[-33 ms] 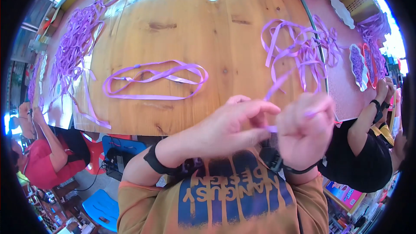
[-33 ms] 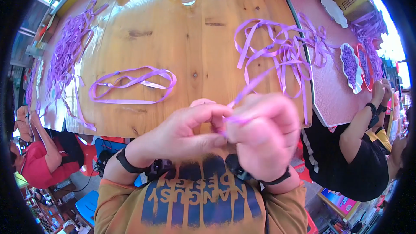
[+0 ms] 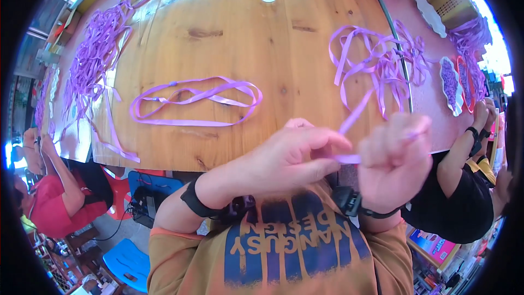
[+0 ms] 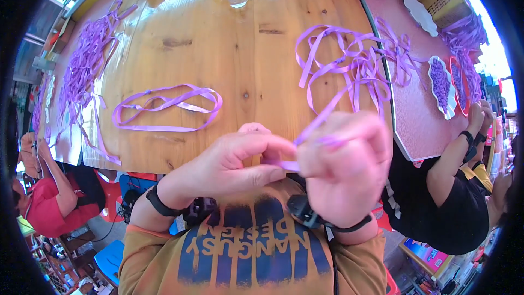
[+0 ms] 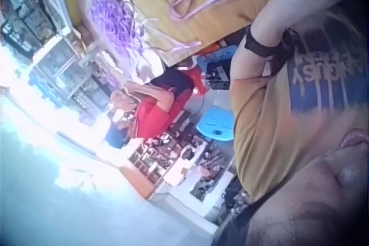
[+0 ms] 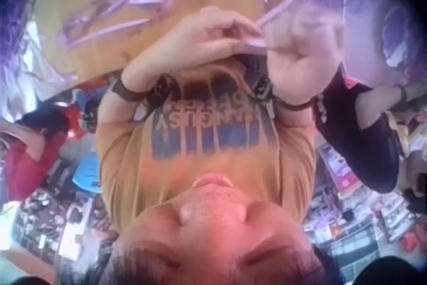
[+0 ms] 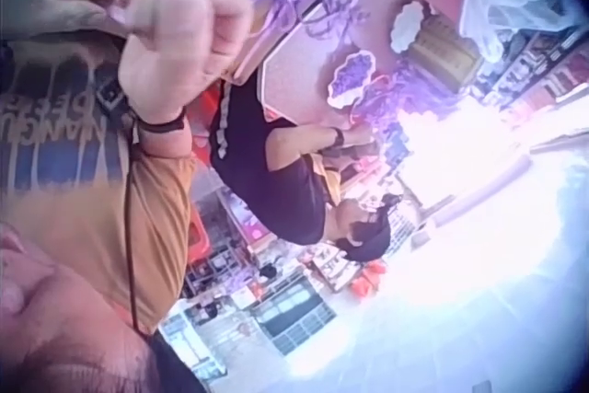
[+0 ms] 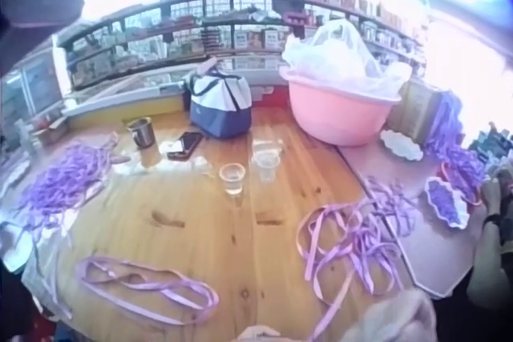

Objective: The person ties knots in a purple ribbon by hand, pulling the ribbon taut and sliding it through small purple plastic beads. They repeat this process, adding beads and tying knots along the length of the ribbon.

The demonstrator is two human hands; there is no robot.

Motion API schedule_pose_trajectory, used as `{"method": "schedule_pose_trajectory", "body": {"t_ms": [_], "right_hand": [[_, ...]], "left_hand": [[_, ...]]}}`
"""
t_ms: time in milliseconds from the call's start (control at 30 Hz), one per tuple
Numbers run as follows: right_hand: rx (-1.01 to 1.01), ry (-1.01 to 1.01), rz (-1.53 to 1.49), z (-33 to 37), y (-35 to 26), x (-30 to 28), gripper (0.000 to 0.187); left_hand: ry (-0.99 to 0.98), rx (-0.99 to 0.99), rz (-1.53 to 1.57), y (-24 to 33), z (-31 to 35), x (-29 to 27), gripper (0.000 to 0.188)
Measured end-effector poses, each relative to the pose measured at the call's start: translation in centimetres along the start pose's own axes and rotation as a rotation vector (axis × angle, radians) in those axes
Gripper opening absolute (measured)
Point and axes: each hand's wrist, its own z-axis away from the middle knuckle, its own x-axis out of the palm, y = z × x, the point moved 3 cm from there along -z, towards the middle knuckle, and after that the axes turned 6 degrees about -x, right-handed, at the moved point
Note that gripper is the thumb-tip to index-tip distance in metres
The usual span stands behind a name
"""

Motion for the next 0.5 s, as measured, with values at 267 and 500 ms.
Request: {"method": "schedule_pose_trajectory", "body": {"t_ms": [267, 500], "right_hand": [[-0.144, 0.052, -0.175, -2.5, -6.0, -5.4, 0.018], [-0.149, 0.095, -0.096, -2.6, -7.2, -8.4, 0.018]], "left_hand": [[0.208, -0.016, -0.189, 1.9, 3.1, -5.6, 0.009], [0.385, -0.204, -0.016, -0.4, 9.7, -9.0, 0.004]]}}
